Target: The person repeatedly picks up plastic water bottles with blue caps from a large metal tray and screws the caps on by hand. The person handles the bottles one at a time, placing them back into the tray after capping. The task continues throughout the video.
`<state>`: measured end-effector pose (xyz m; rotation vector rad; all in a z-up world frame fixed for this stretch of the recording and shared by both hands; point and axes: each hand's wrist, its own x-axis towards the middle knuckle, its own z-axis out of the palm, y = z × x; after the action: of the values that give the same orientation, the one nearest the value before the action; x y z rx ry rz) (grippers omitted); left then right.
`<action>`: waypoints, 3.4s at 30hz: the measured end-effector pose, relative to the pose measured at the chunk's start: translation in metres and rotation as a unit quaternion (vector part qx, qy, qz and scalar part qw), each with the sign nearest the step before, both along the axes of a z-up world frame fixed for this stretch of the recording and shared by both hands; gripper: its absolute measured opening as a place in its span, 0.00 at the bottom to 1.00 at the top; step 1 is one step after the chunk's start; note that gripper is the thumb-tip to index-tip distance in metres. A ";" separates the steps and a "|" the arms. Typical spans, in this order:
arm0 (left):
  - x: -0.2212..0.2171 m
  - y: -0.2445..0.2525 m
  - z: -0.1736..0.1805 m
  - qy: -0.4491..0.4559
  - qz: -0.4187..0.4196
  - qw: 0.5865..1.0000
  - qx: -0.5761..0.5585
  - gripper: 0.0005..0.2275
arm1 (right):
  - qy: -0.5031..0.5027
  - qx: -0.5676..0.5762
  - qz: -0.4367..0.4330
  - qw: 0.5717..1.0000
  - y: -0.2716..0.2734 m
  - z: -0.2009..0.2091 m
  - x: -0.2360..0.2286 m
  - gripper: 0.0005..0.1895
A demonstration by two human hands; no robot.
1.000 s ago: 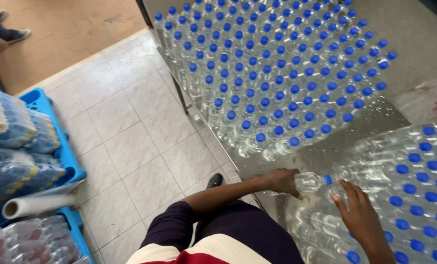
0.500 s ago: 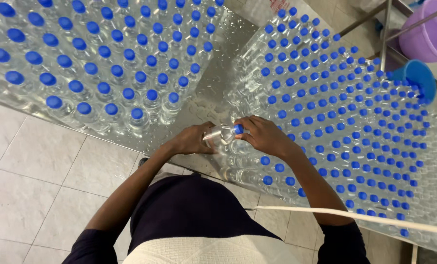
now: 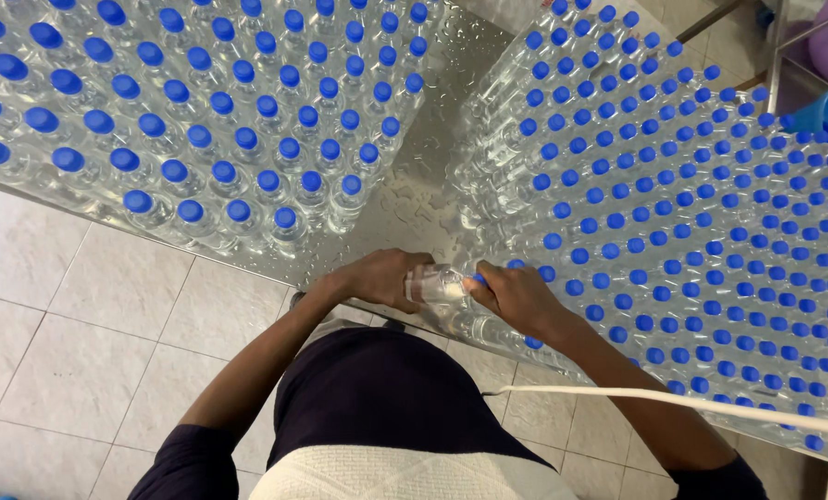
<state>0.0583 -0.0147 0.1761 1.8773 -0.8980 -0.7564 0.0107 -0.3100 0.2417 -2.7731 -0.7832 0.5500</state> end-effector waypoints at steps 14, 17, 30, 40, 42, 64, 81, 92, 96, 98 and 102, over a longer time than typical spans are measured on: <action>-0.007 0.006 -0.003 -0.117 0.100 0.988 0.011 0.31 | -0.177 -0.006 0.078 0.981 0.010 0.036 0.012 0.35; -0.009 0.007 -0.004 -0.096 0.089 0.991 0.003 0.32 | -0.247 0.007 0.175 0.953 -0.003 0.005 0.011 0.24; -0.006 0.024 0.019 -0.028 0.022 0.998 0.060 0.36 | -0.245 0.057 0.111 0.962 0.019 0.007 0.010 0.32; 0.009 0.026 0.007 0.170 -0.173 0.970 -0.009 0.29 | -0.005 0.298 0.015 0.955 0.034 -0.037 0.002 0.31; 0.005 0.029 0.005 0.328 -0.128 0.935 -0.050 0.36 | 0.030 0.279 -0.043 0.959 0.037 -0.022 0.002 0.28; -0.017 0.046 -0.040 0.148 0.001 0.960 0.239 0.42 | 0.363 0.302 -0.439 0.764 0.068 -0.190 -0.016 0.32; -0.060 0.049 -0.136 -0.445 0.185 0.857 0.184 0.49 | 0.351 0.164 -0.365 0.846 0.114 -0.070 0.033 0.31; -0.070 0.084 -0.130 0.076 0.373 0.911 0.162 0.45 | -0.072 0.181 -0.130 0.972 0.201 -0.104 0.046 0.20; -0.087 0.091 -0.187 0.251 0.343 0.905 -0.017 0.32 | -0.014 0.279 -0.151 0.948 0.222 -0.102 0.059 0.21; -0.083 0.091 -0.201 0.311 0.361 0.875 -0.088 0.30 | -0.001 0.292 -0.147 0.945 0.222 -0.089 0.054 0.22; -0.068 0.076 -0.147 0.340 0.355 0.863 -0.120 0.27 | 0.044 0.171 -0.094 0.980 0.166 -0.030 0.033 0.22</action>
<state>-0.0096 0.0616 0.0292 1.3891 0.1582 -0.7088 0.0435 -0.1443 0.2119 -2.4525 -0.5314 0.4500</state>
